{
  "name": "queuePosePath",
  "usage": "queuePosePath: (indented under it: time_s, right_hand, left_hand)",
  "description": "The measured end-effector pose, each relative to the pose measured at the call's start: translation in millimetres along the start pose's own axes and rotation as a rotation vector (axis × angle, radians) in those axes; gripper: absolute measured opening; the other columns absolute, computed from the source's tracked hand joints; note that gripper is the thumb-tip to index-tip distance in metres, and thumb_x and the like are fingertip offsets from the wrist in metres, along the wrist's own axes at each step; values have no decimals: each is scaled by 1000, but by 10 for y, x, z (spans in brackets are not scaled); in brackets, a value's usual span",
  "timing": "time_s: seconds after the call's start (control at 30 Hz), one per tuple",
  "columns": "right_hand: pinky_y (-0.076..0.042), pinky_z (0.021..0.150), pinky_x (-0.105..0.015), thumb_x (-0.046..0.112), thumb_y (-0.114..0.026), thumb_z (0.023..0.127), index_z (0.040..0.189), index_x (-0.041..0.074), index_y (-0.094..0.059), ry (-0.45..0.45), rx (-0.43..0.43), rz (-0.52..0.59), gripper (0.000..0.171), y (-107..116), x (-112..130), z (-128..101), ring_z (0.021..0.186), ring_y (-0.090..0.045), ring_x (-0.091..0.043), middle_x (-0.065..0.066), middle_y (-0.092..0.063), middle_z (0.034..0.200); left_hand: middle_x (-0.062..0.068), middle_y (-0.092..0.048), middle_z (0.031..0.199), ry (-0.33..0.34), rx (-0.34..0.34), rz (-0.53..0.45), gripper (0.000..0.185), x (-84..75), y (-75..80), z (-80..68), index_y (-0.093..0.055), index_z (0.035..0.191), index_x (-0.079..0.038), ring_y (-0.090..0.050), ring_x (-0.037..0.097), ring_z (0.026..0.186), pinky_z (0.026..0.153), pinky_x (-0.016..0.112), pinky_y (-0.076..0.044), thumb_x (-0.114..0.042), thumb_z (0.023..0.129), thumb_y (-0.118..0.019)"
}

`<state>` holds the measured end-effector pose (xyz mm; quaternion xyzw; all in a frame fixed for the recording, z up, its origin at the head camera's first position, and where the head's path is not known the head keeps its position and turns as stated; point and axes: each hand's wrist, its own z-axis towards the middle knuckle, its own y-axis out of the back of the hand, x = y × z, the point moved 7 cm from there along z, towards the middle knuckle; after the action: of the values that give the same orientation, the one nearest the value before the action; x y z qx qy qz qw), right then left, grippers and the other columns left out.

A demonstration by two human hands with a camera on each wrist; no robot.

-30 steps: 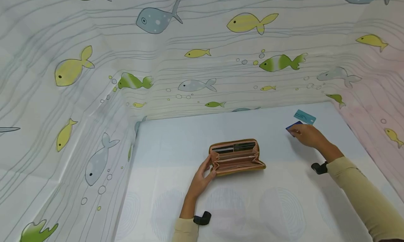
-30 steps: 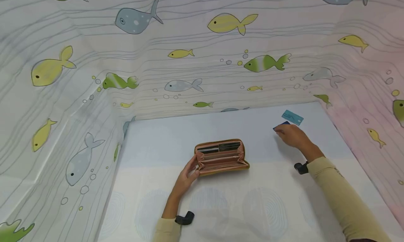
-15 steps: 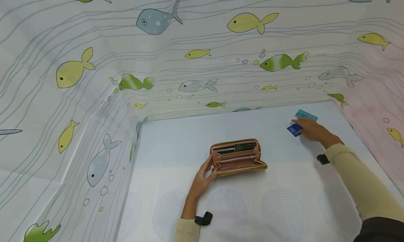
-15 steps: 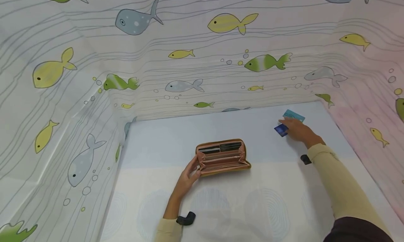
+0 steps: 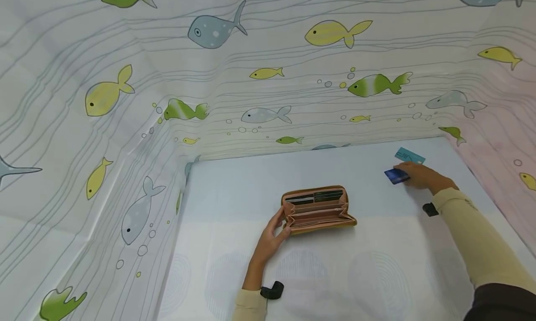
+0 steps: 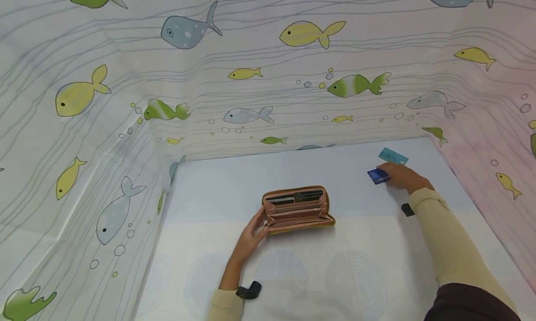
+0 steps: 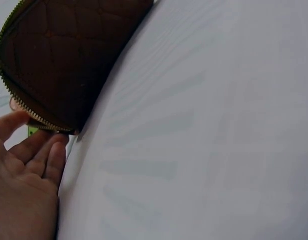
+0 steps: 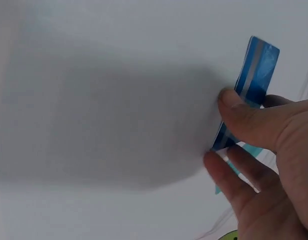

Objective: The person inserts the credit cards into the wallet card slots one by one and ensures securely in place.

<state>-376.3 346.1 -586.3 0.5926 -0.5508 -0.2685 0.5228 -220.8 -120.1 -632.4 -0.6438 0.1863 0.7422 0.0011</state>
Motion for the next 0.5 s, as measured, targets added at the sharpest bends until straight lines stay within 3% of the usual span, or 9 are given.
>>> queuePosePath:
  time_s: [0.2, 0.5]
  right_hand:
    - [-35, 102, -75, 4, -75, 85, 135, -7, -49, -67, -14, 36, 58, 15, -157, 93, 126, -37, -64, -40, -39, 138]
    - [-39, 93, -75, 20, -78, 86, 128, -7, -42, -166, 36, 181, 61, -32, -380, 80, 112, -38, -61, -45, -30, 127]
  left_hand:
    - [3, -34, 162, 12, 3, -21, 66, 14, 1, 4, -26, 160, -25, -35, 24, 149, 119, 47, -34, -27, 102, -57]
    - [7, -36, 161, 24, 19, -15, 66, 6, 9, 24, -25, 160, -19, -35, 26, 149, 119, 50, -33, -16, 102, -57]
